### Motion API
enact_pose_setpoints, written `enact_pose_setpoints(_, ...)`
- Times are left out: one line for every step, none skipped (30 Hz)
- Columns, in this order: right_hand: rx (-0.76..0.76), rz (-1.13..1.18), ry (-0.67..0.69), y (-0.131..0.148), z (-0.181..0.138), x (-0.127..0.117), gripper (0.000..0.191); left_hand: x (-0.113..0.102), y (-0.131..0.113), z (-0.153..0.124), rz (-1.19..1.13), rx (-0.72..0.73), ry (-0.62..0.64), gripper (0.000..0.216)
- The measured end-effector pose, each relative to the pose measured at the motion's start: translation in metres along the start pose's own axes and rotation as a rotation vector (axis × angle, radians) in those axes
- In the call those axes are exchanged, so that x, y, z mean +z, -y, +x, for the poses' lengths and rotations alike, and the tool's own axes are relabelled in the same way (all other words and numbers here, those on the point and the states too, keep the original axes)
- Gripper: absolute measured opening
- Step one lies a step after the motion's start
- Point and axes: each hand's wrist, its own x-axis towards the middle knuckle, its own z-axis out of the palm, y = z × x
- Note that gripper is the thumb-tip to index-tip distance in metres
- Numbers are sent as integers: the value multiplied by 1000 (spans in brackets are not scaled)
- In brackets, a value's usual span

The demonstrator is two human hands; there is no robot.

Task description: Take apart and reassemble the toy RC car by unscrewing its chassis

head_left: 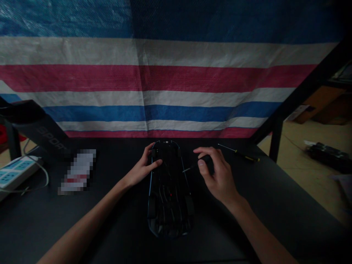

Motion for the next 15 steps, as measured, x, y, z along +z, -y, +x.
enact_pose_setpoints(2, -8, -6, 0, 0, 0, 16, 0, 1, 0, -2, 0, -1, 80)
enact_pose_setpoints(5, -13, -13, 0, 0, 0, 13, 0, 1, 0, -5, 0, -1, 80)
enact_pose_setpoints(7, -16, -20, 0, 0, 0, 13, 0, 2, 0, -9, -1, -1, 80)
enact_pose_setpoints(2, -17, -27, -1, 0, 1, 14, 0, 3, 1, -12, 0, 0, 79)
enact_pose_setpoints(-10, -18, -29, -1, 0, 2, 17, 0, 3, 1, -12, 1, 2, 79)
enact_pose_setpoints(-29, -17, -29, -2, 0, 2, 21, 0, 4, 1, -12, 3, 4, 79)
enact_pose_setpoints(-50, -16, -27, -3, 0, 3, 24, -1, 4, 2, -11, 5, 5, 79)
enact_pose_setpoints(-66, -14, -24, -3, 0, 3, 26, -1, 4, 2, -9, 7, 7, 78)
enact_pose_setpoints(-73, -12, -21, -4, 0, 3, 27, -1, 4, 2, -8, 8, 8, 78)
enact_pose_setpoints(-71, -9, -19, -4, 0, 3, 27, -1, 3, 1, -7, 8, 7, 78)
enact_pose_setpoints(-63, -6, -15, -4, -1, 3, 25, -1, 3, 1, -5, 7, 8, 78)
enact_pose_setpoints(-55, -4, -12, -3, 0, 2, 24, 0, 2, 1, -3, 7, 7, 78)
enact_pose_setpoints(-48, -5, -9, -2, 0, 1, 22, 0, 1, 0, -2, 7, 5, 78)
enact_pose_setpoints(-45, -8, -10, -1, 0, 1, 19, 1, 0, 0, -1, 6, 4, 78)
enact_pose_setpoints(-44, -14, -17, 0, 0, 1, 16, 1, -1, 0, 0, 2, 4, 78)
